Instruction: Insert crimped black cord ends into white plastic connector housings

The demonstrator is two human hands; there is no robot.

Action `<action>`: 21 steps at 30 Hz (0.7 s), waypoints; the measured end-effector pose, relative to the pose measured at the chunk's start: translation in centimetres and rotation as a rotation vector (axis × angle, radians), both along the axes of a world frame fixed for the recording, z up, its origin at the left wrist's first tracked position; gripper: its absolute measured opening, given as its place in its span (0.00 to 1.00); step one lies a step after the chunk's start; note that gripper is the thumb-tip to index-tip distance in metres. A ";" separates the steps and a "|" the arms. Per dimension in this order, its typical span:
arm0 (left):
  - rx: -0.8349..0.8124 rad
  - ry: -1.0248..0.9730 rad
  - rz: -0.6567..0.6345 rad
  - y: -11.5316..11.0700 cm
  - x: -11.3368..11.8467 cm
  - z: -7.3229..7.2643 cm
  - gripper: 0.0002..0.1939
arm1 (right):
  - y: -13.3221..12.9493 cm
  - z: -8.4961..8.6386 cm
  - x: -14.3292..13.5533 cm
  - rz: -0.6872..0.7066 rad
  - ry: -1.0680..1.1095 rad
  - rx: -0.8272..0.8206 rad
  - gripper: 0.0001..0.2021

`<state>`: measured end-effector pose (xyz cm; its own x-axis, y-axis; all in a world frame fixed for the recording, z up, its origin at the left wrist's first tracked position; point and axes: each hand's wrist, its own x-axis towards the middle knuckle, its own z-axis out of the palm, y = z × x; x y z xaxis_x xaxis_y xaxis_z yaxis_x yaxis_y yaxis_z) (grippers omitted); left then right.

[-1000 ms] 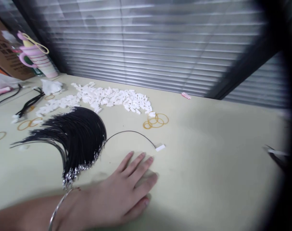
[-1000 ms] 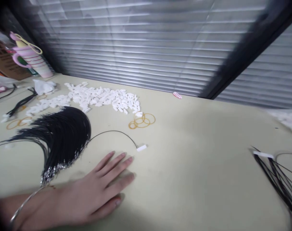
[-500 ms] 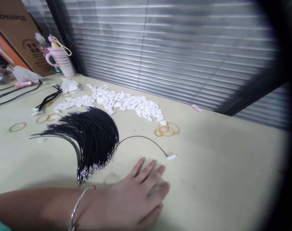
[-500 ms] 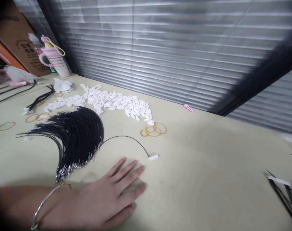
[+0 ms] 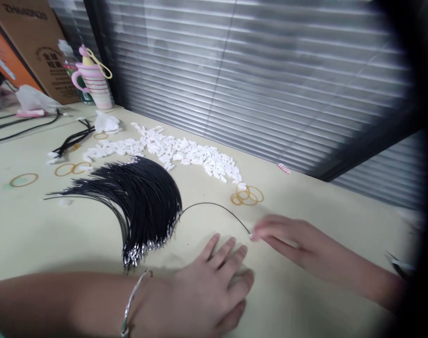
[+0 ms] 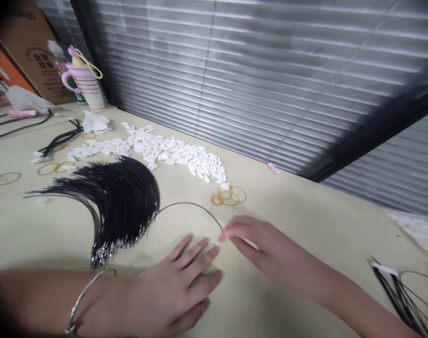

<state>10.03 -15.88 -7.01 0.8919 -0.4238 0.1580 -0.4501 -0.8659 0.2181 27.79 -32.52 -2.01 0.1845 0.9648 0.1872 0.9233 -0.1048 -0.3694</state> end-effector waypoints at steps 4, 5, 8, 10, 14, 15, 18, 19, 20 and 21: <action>0.018 -0.024 -0.010 0.4 0.0 0.1 0.23 | 9.2 -1.5 -0.1 0.150 -0.148 0.021 0.13; 0.025 -0.031 -0.014 0.4 0.0 0.0 0.23 | 11.1 -2.0 -0.4 0.192 -0.204 0.052 0.13; 0.045 -0.061 -0.022 0.3 0.3 -0.6 0.24 | 14.4 -3.4 -1.5 0.264 -0.257 0.077 0.14; 0.049 -0.077 -0.015 0.1 0.5 -1.1 0.25 | 15.0 -4.2 -1.8 0.288 -0.249 0.063 0.12; 0.042 -0.094 0.006 -0.1 0.6 -1.4 0.24 | 14.3 -5.2 -1.4 0.299 -0.270 0.069 0.10; 0.037 -0.096 0.006 -0.1 0.6 -1.3 0.24 | 14.0 -5.3 -1.2 0.304 -0.286 0.072 0.09; 0.028 -0.068 0.003 0.1 0.4 -0.7 0.24 | 13.1 -5.4 -0.9 0.316 -0.296 0.077 0.10; 0.031 -0.048 -0.001 0.1 0.4 -0.5 0.24 | 12.9 -5.3 -0.9 0.315 -0.293 0.078 0.10; 0.035 -0.027 -0.003 0.1 0.4 -0.3 0.24 | 12.7 -5.4 -0.8 0.313 -0.295 0.079 0.11; 0.040 -0.009 -0.005 0.1 0.4 -0.1 0.23 | 12.6 -5.4 -0.8 0.312 -0.300 0.077 0.11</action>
<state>10.39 -15.75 -7.10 0.8883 -0.4343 0.1494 -0.4563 -0.8716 0.1794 27.03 -19.95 -7.40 -0.1870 0.9470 0.2614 0.9740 0.2134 -0.0763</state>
